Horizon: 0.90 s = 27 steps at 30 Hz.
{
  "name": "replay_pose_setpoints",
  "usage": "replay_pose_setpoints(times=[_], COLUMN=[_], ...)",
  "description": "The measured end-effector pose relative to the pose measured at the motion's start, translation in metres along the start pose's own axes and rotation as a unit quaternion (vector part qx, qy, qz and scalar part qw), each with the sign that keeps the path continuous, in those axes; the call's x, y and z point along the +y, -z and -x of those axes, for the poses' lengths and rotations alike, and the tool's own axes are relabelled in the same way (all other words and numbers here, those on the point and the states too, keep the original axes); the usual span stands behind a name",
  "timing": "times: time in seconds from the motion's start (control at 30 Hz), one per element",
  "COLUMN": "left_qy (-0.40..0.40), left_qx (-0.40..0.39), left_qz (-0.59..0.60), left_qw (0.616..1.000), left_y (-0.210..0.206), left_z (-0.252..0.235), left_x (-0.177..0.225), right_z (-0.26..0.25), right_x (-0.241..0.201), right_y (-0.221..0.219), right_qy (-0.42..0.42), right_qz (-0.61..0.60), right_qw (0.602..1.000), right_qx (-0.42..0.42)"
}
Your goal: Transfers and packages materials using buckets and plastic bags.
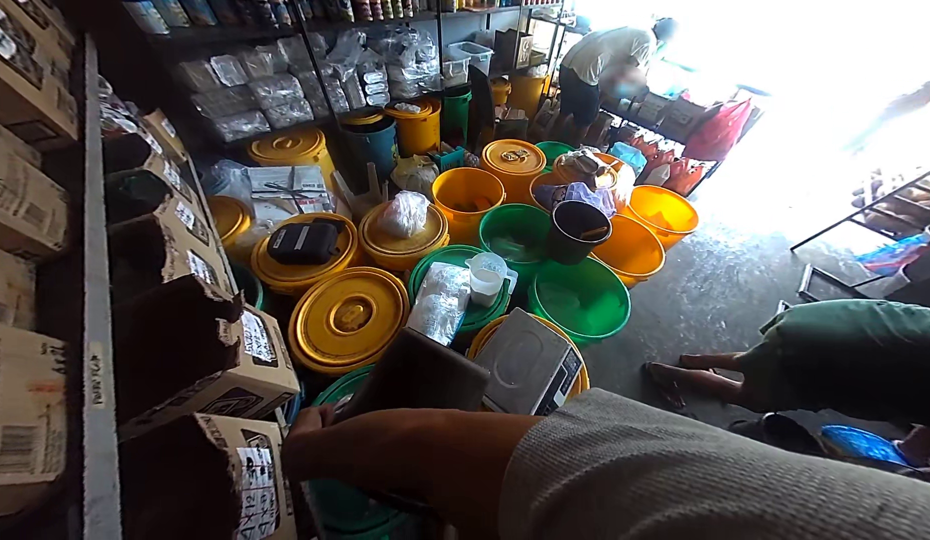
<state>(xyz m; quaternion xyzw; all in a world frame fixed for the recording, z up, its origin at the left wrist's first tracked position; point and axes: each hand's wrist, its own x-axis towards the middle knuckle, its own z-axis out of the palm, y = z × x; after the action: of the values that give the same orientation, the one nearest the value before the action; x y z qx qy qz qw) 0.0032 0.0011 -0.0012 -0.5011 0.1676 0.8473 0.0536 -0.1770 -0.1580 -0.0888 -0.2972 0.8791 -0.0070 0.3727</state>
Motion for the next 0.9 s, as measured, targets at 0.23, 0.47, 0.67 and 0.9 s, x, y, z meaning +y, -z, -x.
replay_pose_setpoints(times=[0.23, 0.47, 0.67, 0.9], left_qy=[0.004, -0.005, -0.005, -0.023], left_qx=[-0.001, -0.026, 0.001, -0.001], left_qz=[-0.016, -0.064, -0.008, -0.025], left_qw=[1.0, 0.998, 1.0, 0.999], left_y=[0.0, 0.003, -0.002, -0.003], left_z=[-0.001, 0.0, -0.004, -0.006], left_x=[0.0, 0.001, -0.001, -0.001], right_z=[-0.004, 0.01, 0.02, -0.022], right_x=[-0.001, 0.004, 0.001, 0.006], right_y=[0.0, 0.006, 0.009, -0.007], right_qy=[-0.01, 0.027, 0.009, 0.056], right_qz=[-0.006, 0.09, 0.02, 0.096], right_qw=[1.0, 0.996, 1.0, 0.994], right_qx=[-0.008, -0.009, -0.012, -0.015])
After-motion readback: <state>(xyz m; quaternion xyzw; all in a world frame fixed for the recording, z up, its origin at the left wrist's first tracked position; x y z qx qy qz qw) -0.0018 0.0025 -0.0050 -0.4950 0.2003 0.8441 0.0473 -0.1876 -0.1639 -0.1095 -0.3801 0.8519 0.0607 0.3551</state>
